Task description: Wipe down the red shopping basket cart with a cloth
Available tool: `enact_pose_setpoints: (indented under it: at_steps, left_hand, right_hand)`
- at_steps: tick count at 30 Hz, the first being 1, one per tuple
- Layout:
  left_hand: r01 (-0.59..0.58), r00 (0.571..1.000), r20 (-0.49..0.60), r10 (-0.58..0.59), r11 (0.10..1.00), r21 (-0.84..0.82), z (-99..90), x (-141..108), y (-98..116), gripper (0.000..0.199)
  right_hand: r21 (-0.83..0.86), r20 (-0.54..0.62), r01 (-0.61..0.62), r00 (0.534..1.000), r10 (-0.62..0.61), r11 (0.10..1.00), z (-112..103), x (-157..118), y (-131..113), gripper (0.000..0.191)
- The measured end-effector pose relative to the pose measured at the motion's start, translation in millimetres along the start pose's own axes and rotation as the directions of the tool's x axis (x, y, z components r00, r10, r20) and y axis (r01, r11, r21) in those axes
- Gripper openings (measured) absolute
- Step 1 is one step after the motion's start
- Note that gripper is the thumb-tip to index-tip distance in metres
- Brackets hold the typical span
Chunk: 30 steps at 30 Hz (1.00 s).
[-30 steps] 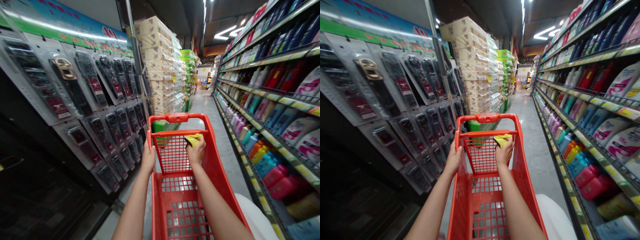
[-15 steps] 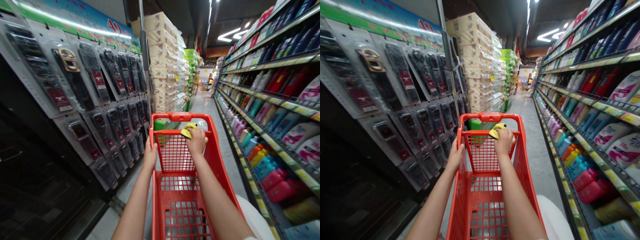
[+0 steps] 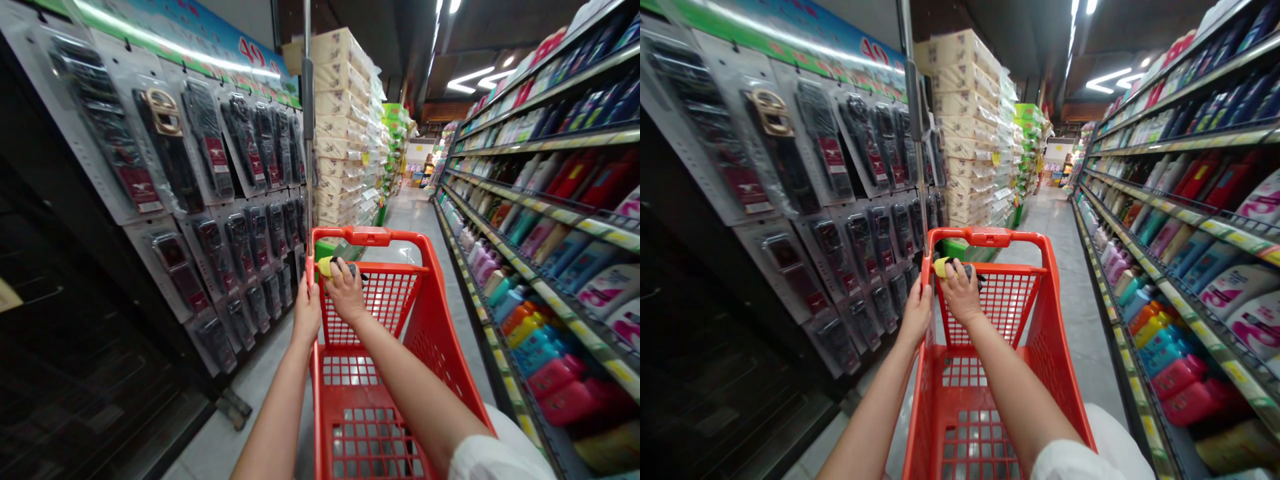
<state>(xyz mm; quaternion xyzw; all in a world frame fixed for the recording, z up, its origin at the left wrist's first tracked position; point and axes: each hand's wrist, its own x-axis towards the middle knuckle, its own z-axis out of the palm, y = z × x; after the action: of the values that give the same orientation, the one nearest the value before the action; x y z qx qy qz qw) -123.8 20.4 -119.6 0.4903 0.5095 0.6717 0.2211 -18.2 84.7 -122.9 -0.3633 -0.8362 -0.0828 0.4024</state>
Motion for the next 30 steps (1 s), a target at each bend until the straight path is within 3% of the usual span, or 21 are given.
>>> enact_pose_setpoints:
  at_steps: [4, 8, 14, 16, 18, 19, 20, 21, 24, 25, 26, 27, 28, 30]
  left_hand:
    - [-0.001, 1.0, 0.004, 0.001, 1.0, 0.008, -1.1, 0, 1, 0.05]
    - [-0.006, 1.0, 0.014, 0.006, 1.0, -0.001, -1.5, 1, 2, 0.05]
    - [0.018, 1.0, 0.01, -0.017, 1.0, -0.005, -3.1, 5, 1, 0.049]
    - [0.033, 0.999, 0.012, -0.033, 0.999, -0.006, -3.1, 6, 2, 0.05]
    - [0.032, 0.999, 0.016, -0.031, 0.999, -0.01, -2.0, 6, 5, 0.05]
    - [0.028, 0.999, 0.017, -0.028, 1.0, -0.009, -1.1, 6, 6, 0.05]
    - [0.026, 1.0, 0.017, -0.026, 1.0, -0.006, -0.1, 6, 7, 0.05]
    - [0.028, 0.999, 0.019, -0.027, 1.0, -0.007, 0.9, 6, 8, 0.05]
    - [0.048, 0.998, 0.029, -0.047, 0.999, -0.019, 3.0, 6, 8, 0.051]
    - [0.052, 0.998, 0.032, -0.052, 0.998, -0.019, 3.3, 5, 8, 0.052]
    - [0.055, 0.998, 0.034, -0.054, 0.998, -0.017, 3.5, 5, 8, 0.052]
    - [0.056, 0.998, 0.036, -0.055, 0.998, -0.015, 3.5, 4, 7, 0.053]
    - [0.055, 0.998, 0.035, -0.054, 0.998, -0.016, 3.6, 4, 7, 0.054]
    - [0.053, 0.998, 0.03, -0.052, 0.998, -0.028, 3.9, 3, 6, 0.056]
  right_hand:
    - [0.052, 0.038, 0.107, 0.993, -0.109, 0.993, 3, -12, 21, 0.027]
    - [0.159, 0.08, 0.254, 0.96, -0.269, 0.954, -4, -10, 19, 0.024]
    - [0.178, 0.227, 0.28, 0.921, -0.316, 0.943, -13, -12, 23, 0.022]
    - [0.148, 0.244, 0.2, 0.942, -0.231, 0.969, -19, -25, 37, 0.02]
    - [0.045, 0.14, -0.029, 0.99, 0.023, 0.999, -27, -43, 54, 0.024]
    - [0.003, 0.039, -0.177, 0.983, 0.177, 0.984, -31, -53, 61, 0.03]
    - [-0.01, -0.08, -0.329, 0.942, 0.327, 0.944, -34, -62, 67, 0.036]
    - [0.011, -0.2, -0.473, 0.862, 0.465, 0.881, -37, -70, 72, 0.041]
    - [0.186, -0.424, -0.77, 0.497, 0.757, 0.61, -36, -78, 73, 0.048]
    - [0.226, -0.437, -0.808, 0.414, 0.798, 0.543, -33, -76, 69, 0.048]
    - [0.237, -0.43, -0.821, 0.39, 0.814, 0.519, -27, -73, 63, 0.047]
    - [0.221, -0.413, -0.812, 0.424, 0.806, 0.54, -20, -69, 56, 0.047]
    - [0.183, -0.394, -0.778, 0.501, 0.77, 0.6, -12, -65, 47, 0.046]
    - [0.077, -0.338, -0.618, 0.722, 0.604, 0.782, 7, -56, 26, 0.048]
